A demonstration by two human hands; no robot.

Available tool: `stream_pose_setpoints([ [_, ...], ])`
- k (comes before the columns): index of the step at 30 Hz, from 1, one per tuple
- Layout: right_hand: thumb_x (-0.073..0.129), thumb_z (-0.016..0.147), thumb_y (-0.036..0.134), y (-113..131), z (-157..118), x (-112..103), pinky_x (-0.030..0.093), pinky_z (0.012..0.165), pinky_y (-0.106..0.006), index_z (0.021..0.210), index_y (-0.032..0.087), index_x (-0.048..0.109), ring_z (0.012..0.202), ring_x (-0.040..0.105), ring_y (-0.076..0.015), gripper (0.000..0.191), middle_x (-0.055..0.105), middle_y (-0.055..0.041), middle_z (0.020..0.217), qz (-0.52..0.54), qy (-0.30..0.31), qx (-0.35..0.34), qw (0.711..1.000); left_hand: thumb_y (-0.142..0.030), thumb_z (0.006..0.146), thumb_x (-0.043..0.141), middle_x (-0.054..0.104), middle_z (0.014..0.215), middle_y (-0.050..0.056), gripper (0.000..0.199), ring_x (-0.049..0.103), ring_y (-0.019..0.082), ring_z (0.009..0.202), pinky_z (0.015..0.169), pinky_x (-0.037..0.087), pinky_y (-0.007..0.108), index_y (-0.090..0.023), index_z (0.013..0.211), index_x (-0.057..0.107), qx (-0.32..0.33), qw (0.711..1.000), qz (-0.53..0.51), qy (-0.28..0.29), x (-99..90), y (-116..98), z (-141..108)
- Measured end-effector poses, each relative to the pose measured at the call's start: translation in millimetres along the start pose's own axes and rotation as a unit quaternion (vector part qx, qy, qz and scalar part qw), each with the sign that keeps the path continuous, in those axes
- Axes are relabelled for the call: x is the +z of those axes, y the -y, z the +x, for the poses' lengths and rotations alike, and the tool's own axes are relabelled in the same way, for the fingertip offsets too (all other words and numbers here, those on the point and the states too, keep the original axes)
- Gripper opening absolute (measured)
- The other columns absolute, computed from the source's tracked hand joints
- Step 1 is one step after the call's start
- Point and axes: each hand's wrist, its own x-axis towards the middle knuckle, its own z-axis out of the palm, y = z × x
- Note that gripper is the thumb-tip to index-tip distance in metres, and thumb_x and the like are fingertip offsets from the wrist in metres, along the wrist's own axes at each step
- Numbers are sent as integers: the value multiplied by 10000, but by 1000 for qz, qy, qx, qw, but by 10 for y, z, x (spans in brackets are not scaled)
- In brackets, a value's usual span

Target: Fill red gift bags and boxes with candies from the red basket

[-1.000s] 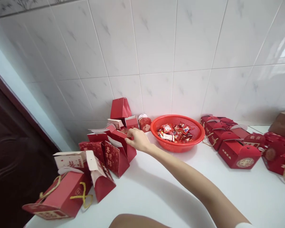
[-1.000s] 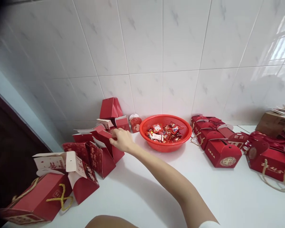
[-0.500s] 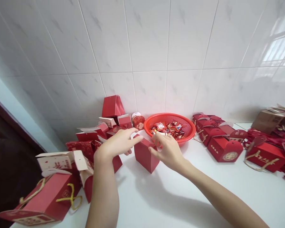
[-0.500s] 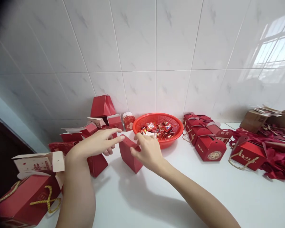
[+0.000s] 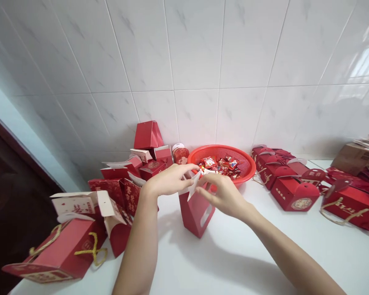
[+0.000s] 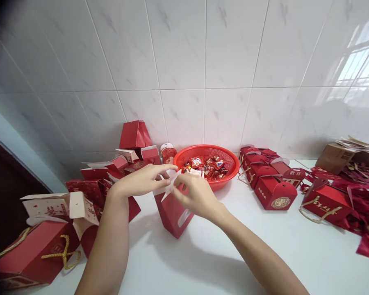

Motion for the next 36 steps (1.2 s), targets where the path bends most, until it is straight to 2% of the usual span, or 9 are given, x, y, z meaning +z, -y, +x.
stream_pose_setpoints([
  [3, 618, 876, 216, -117, 39, -145, 472, 725, -293, 871, 211, 664, 783, 631, -168, 46, 667, -49, 962, -10, -35, 11, 999, -248, 886, 475, 720, 973, 20, 413, 646, 181, 834, 677, 436, 245, -240, 1275, 611, 42, 999, -11, -7, 16, -10, 31],
  [6, 638, 871, 233, -181, 52, -267, 469, 736, -290, 841, 213, 686, 815, 626, -168, 60, 668, -49, 1009, -19, 30, 14, 999, -215, 880, 463, 697, 894, 12, 323, 606, 164, 759, 646, 405, 247, -217, 1123, 676, 70, 997, -16, -6, 49, -31, 86],
  [9, 627, 877, 247, -192, 46, -343, 458, 719, -286, 839, 213, 704, 812, 622, -176, 92, 696, -31, 905, -25, 100, 29, 994, -204, 871, 469, 686, 909, 18, 258, 597, 160, 795, 677, 412, 243, -194, 1021, 679, 89, 995, -40, 1, 72, -7, 140],
  [15, 617, 881, 306, -203, 49, -379, 462, 659, -267, 814, 194, 663, 727, 628, -163, 139, 709, -23, 836, -1, 147, 65, 987, -294, 852, 500, 647, 882, 17, 241, 559, 160, 739, 593, 379, 238, -206, 1004, 664, 35, 997, -42, 48, 91, 145, 230],
  [18, 597, 895, 326, -232, 49, -378, 463, 647, -263, 834, 194, 647, 712, 626, -156, 154, 700, -22, 860, -8, 152, 71, 986, -304, 842, 503, 634, 851, 12, 240, 538, 155, 713, 585, 365, 238, -204, 995, 657, 32, 997, -26, 62, 104, 168, 263],
  [24, 569, 922, 372, -264, 30, -419, 472, 650, -268, 896, 208, 655, 736, 631, -165, 187, 704, -27, 867, -9, 161, 61, 985, -322, 853, 488, 653, 870, 14, 267, 552, 162, 743, 621, 383, 240, -211, 1020, 664, 32, 998, -3, 45, 121, 166, 298],
  [28, 573, 919, 383, -290, 39, -423, 484, 671, -278, 907, 203, 672, 738, 644, -165, 206, 714, -30, 872, -3, 154, 65, 986, -317, 855, 502, 675, 906, 31, 263, 594, 168, 759, 622, 411, 243, -198, 1018, 671, 37, 999, -13, -2, 150, 159, 328],
  [33, 586, 894, 345, -332, 60, -425, 492, 677, -282, 922, 202, 681, 722, 644, -161, 174, 717, -31, 883, -17, 118, 64, 991, -293, 876, 488, 686, 914, 49, 256, 577, 125, 590, 573, 423, 255, -164, 1015, 660, 28, 997, -56, -36, 198, 139, 384],
  [36, 589, 891, 380, -328, 63, -513, 496, 666, -287, 895, 201, 703, 703, 641, -167, 213, 713, -28, 831, -4, 135, 68, 988, -294, 874, 503, 693, 932, 46, 244, 598, 146, 692, 626, 433, 259, -168, 982, 682, 67, 996, -52, -37, 203, 142, 396],
])
